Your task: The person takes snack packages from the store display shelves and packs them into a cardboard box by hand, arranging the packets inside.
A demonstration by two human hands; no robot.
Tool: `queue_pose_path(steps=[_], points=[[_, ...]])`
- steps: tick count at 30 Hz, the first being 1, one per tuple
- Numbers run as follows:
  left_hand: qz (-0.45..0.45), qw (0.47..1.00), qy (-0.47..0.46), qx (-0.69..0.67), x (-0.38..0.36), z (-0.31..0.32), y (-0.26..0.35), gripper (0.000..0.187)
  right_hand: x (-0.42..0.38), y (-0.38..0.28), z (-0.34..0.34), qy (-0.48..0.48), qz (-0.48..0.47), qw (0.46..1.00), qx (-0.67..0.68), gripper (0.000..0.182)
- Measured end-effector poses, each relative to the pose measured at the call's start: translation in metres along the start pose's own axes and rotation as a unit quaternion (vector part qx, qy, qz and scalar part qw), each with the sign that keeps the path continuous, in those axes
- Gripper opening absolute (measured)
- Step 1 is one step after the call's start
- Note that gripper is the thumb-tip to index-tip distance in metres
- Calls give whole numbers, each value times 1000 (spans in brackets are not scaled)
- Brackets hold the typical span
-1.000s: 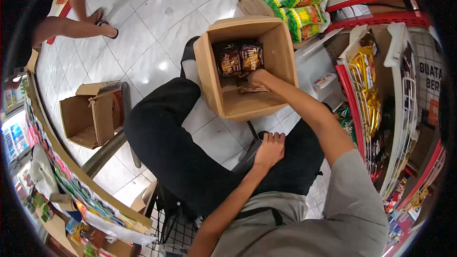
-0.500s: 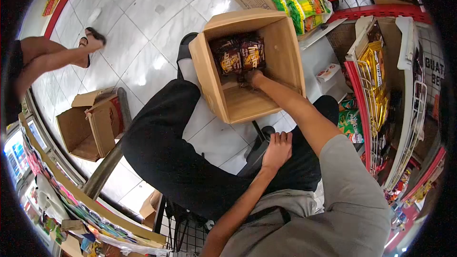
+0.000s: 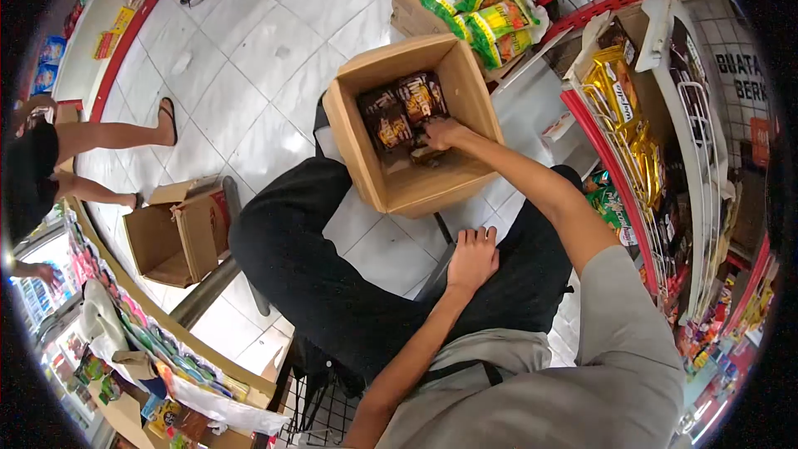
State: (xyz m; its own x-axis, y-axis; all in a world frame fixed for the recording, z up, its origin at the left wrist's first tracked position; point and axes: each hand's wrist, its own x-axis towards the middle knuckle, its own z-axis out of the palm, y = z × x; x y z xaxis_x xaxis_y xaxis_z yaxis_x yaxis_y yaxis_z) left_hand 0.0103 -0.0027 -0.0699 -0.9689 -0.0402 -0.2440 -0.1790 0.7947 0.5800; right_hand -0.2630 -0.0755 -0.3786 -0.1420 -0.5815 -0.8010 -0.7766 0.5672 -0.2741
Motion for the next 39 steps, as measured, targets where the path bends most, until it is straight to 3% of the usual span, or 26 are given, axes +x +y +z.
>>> queue_pose_path(steps=[1,3,4,6,7,9,11,12,13,15,16,18,20,21,23,24,27,32,34,36,37,39], points=[[-11,1000,6,-6,-1,3,-2,25,-24,-17,-28,53,-8,999,-9,46],[-10,998,-61,-4,1,0,-2,18,-77,-47,-75,215,-58,975,-22,41],[-2,994,51,-99,-3,3,-4,13,-80,-52,-80,220,-67,973,-22,40],[43,940,258,-220,12,-36,8,12,-72,-49,-85,135,-31,990,-27,44],[50,939,271,-207,26,-67,12,12,-65,-48,-94,28,19,998,-47,35],[-35,927,350,-131,58,-137,7,15,-69,-50,-100,-10,32,999,13,34],[-84,958,263,-73,117,-169,-32,21,-62,-44,-91,-35,47,996,61,35],[-92,985,143,-28,139,-172,-61,20,-62,-44,-92,-35,58,993,94,36],[-96,995,22,20,161,-163,-93,24,-58,-42,-91,-32,72,988,129,37],[-203,965,-164,11,215,-89,-168,43,-56,-36,-90,27,107,970,216,38],[-181,973,-139,40,223,-43,-204,50,-55,-37,-91,87,112,955,261,39],[-73,982,141,99,229,61,-287,58,-69,-42,-91,315,53,888,331,54],[-101,976,121,152,191,110,-289,59,-80,-51,-101,300,81,870,382,64],[-186,952,-146,195,195,98,-280,59,-88,-56,-109,256,119,866,413,70],[-218,932,-217,191,212,111,-282,58,-92,-61,-118,246,174,842,447,83],[-227,924,-248,184,220,109,-282,58,-84,-64,-114,303,209,819,439,84],[-202,923,-273,183,224,86,-271,37,-70,-61,-96,277,219,852,386,81],[-114,920,-287,242,223,76,-289,36,-49,-51,-98,264,193,909,260,75],[39,898,-264,351,214,82,-301,35,-27,-44,-78,299,215,821,436,63],[202,825,-188,494,208,93,-316,35,-19,-44,-59,307,227,765,518,59],[255,782,-148,549,205,97,-322,35,-25,-50,-57,264,233,663,660,55],[314,714,-101,618,202,100,-323,36,-34,-60,-59,161,224,397,876,47]])
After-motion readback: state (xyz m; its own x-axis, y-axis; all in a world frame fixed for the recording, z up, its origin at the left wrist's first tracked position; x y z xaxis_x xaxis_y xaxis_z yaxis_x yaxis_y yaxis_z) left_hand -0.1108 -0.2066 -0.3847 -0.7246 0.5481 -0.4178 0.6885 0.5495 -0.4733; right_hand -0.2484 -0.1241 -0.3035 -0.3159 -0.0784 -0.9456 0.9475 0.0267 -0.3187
